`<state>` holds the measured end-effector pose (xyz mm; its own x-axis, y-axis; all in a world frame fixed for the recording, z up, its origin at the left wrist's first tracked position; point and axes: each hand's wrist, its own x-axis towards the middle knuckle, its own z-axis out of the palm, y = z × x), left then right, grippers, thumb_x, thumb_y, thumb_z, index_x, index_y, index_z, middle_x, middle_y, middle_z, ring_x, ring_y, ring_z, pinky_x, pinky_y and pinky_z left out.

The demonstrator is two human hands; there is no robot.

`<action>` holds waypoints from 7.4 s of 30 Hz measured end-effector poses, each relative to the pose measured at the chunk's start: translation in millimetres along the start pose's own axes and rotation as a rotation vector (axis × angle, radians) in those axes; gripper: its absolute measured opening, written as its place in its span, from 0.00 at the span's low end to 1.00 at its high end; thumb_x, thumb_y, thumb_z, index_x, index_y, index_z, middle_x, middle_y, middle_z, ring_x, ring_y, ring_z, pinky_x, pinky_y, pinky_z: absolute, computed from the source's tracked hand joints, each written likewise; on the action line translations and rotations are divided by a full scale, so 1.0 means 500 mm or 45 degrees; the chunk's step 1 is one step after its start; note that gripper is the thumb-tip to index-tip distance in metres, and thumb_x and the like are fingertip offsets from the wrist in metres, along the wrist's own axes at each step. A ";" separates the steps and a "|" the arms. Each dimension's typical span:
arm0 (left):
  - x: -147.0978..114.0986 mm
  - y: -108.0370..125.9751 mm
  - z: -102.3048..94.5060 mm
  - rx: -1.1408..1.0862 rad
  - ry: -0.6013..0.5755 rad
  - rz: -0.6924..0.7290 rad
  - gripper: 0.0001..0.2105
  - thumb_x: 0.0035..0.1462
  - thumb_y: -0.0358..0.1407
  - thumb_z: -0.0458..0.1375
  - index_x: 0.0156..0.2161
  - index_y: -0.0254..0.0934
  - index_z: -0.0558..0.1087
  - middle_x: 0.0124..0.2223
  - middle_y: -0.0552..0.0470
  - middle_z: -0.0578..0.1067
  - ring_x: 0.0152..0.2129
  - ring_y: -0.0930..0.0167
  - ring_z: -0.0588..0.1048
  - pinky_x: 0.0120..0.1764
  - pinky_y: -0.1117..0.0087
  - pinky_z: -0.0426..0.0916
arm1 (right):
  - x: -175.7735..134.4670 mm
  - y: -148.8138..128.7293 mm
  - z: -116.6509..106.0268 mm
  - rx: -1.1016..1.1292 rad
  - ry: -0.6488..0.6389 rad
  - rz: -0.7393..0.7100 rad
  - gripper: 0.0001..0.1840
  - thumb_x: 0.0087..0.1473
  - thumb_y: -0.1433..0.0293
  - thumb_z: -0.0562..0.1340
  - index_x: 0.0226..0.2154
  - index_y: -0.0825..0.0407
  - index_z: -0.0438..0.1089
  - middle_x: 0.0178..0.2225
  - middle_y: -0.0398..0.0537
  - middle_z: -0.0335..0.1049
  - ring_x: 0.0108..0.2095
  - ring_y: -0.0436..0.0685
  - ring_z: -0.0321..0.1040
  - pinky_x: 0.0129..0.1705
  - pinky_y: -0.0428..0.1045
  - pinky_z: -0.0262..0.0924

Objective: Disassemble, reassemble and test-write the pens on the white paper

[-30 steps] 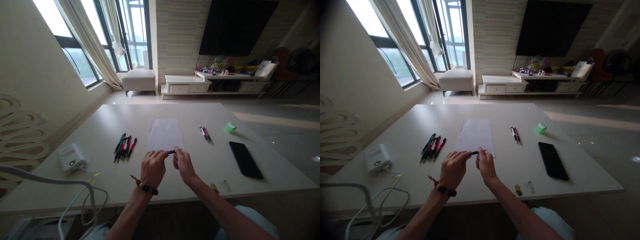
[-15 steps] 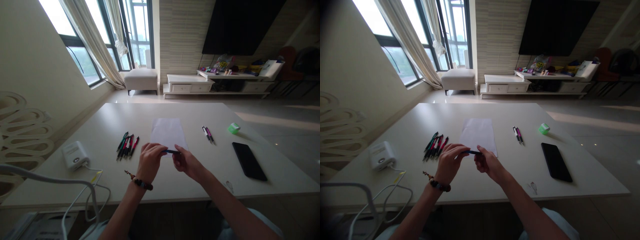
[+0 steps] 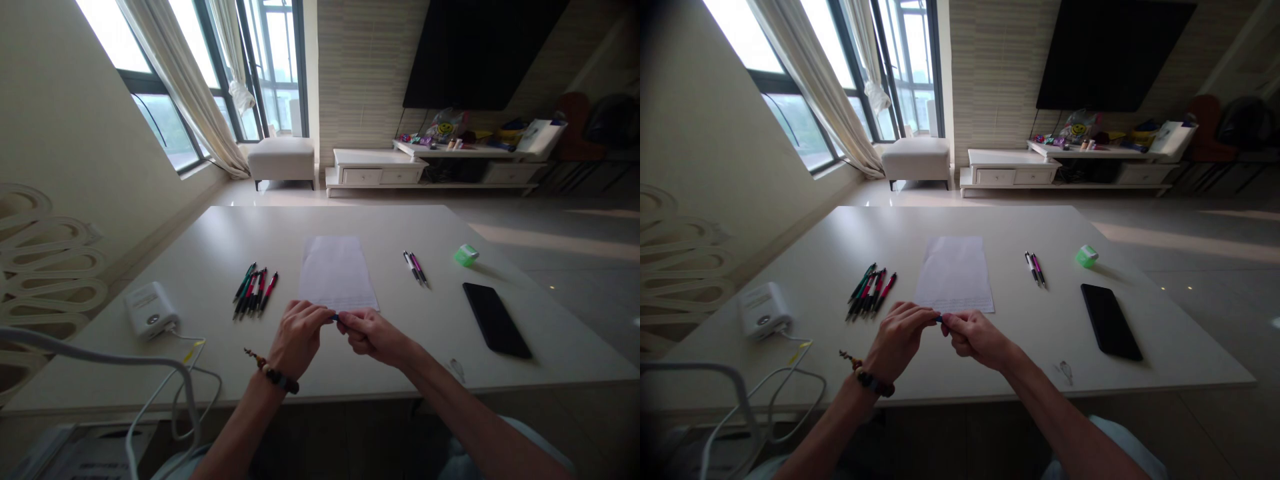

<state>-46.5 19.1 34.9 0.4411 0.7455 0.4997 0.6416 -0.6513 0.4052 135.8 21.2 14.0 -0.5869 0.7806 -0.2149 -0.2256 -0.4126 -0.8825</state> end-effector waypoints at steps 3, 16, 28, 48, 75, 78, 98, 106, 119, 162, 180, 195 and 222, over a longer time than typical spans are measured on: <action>0.002 -0.001 -0.006 -0.161 -0.121 -0.186 0.11 0.56 0.26 0.52 0.34 0.40 0.76 0.30 0.55 0.79 0.29 0.73 0.75 0.36 0.71 0.65 | -0.006 -0.011 0.012 -0.471 0.112 -0.220 0.18 0.53 0.56 0.59 0.25 0.54 0.68 0.14 0.35 0.50 0.16 0.45 0.44 0.18 0.43 0.41; 0.020 -0.013 0.008 -0.114 0.013 -0.278 0.05 0.52 0.29 0.59 0.34 0.41 0.74 0.34 0.54 0.78 0.34 0.69 0.75 0.40 0.67 0.67 | 0.005 -0.018 -0.018 -0.631 0.394 -0.238 0.26 0.54 0.50 0.54 0.24 0.55 0.69 0.14 0.40 0.60 0.14 0.47 0.54 0.17 0.44 0.49; 0.018 -0.011 0.019 -0.054 -0.005 -0.265 0.05 0.55 0.29 0.57 0.35 0.41 0.73 0.35 0.54 0.78 0.34 0.69 0.74 0.40 0.67 0.65 | 0.008 -0.019 -0.016 -0.557 0.515 -0.328 0.19 0.45 0.55 0.65 0.32 0.54 0.69 0.24 0.44 0.70 0.18 0.48 0.64 0.16 0.43 0.52; 0.018 -0.011 0.027 -0.070 -0.057 -0.294 0.05 0.56 0.30 0.56 0.36 0.40 0.73 0.35 0.53 0.77 0.34 0.69 0.73 0.40 0.67 0.64 | 0.012 -0.018 -0.026 -0.528 0.519 -0.279 0.19 0.45 0.56 0.64 0.32 0.55 0.68 0.26 0.45 0.71 0.18 0.48 0.65 0.15 0.42 0.50; 0.028 0.008 0.033 -0.315 -0.062 -0.544 0.04 0.55 0.33 0.56 0.35 0.40 0.73 0.32 0.54 0.77 0.30 0.71 0.74 0.35 0.71 0.65 | 0.007 -0.032 -0.027 -0.548 0.744 -0.604 0.18 0.39 0.61 0.69 0.32 0.54 0.69 0.30 0.50 0.73 0.29 0.56 0.70 0.23 0.47 0.64; 0.030 0.008 0.036 -0.388 -0.062 -0.591 0.05 0.55 0.33 0.55 0.35 0.39 0.74 0.29 0.55 0.77 0.27 0.72 0.74 0.32 0.72 0.65 | 0.005 -0.034 -0.028 -0.545 0.731 -0.597 0.20 0.39 0.60 0.69 0.34 0.54 0.69 0.32 0.51 0.73 0.31 0.57 0.70 0.25 0.47 0.65; 0.025 0.001 0.039 -0.288 -0.067 -0.534 0.06 0.55 0.33 0.54 0.36 0.40 0.74 0.33 0.52 0.78 0.31 0.69 0.75 0.35 0.70 0.65 | -0.007 -0.041 -0.049 -0.687 0.718 -0.495 0.17 0.44 0.59 0.66 0.32 0.55 0.70 0.22 0.46 0.70 0.23 0.52 0.67 0.20 0.45 0.57; 0.021 -0.007 0.051 -0.455 -0.130 -0.619 0.08 0.57 0.35 0.51 0.36 0.38 0.72 0.34 0.51 0.77 0.32 0.69 0.73 0.34 0.70 0.64 | -0.013 -0.056 -0.059 -0.473 0.760 -0.561 0.20 0.44 0.56 0.66 0.32 0.55 0.70 0.25 0.48 0.70 0.23 0.51 0.64 0.20 0.45 0.56; 0.008 0.003 0.105 -0.537 -0.275 -0.682 0.09 0.60 0.38 0.45 0.38 0.38 0.66 0.28 0.56 0.70 0.25 0.72 0.65 0.29 0.72 0.57 | -0.008 -0.053 -0.065 -0.590 0.850 -0.608 0.22 0.47 0.53 0.62 0.33 0.56 0.71 0.24 0.48 0.68 0.22 0.51 0.62 0.19 0.45 0.55; -0.026 0.079 0.117 -1.108 0.187 -0.927 0.16 0.60 0.49 0.47 0.34 0.37 0.64 0.22 0.58 0.63 0.19 0.76 0.60 0.24 0.74 0.57 | -0.016 0.024 -0.087 -1.761 0.800 0.026 0.21 0.52 0.68 0.59 0.50 0.53 0.65 0.32 0.53 0.74 0.34 0.59 0.71 0.37 0.49 0.59; -0.043 0.098 0.158 -1.225 0.052 -1.035 0.17 0.57 0.50 0.48 0.30 0.37 0.63 0.21 0.59 0.63 0.17 0.77 0.60 0.22 0.76 0.56 | -0.015 -0.038 -0.052 -0.424 0.904 -0.461 0.19 0.47 0.55 0.62 0.31 0.55 0.71 0.19 0.41 0.63 0.18 0.47 0.56 0.19 0.43 0.51; -0.041 0.055 0.164 -1.378 0.249 -1.282 0.17 0.51 0.51 0.53 0.31 0.37 0.63 0.18 0.61 0.64 0.14 0.79 0.60 0.18 0.78 0.54 | 0.000 0.001 -0.126 -1.247 0.863 0.112 0.12 0.44 0.64 0.60 0.23 0.56 0.75 0.24 0.49 0.74 0.28 0.54 0.69 0.28 0.44 0.56; -0.011 -0.012 0.130 -0.418 0.020 -1.062 0.07 0.53 0.37 0.56 0.31 0.35 0.73 0.33 0.47 0.77 0.31 0.69 0.75 0.37 0.69 0.65 | -0.001 0.012 -0.084 -1.579 0.945 0.091 0.13 0.49 0.62 0.59 0.25 0.53 0.74 0.27 0.51 0.76 0.30 0.56 0.71 0.32 0.46 0.56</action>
<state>-12.1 27.9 -20.0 -0.0983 0.9941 -0.0455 0.5372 0.0915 0.8384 167.2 38.1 -8.8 0.0503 0.9940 -0.0967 0.8189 -0.0965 -0.5657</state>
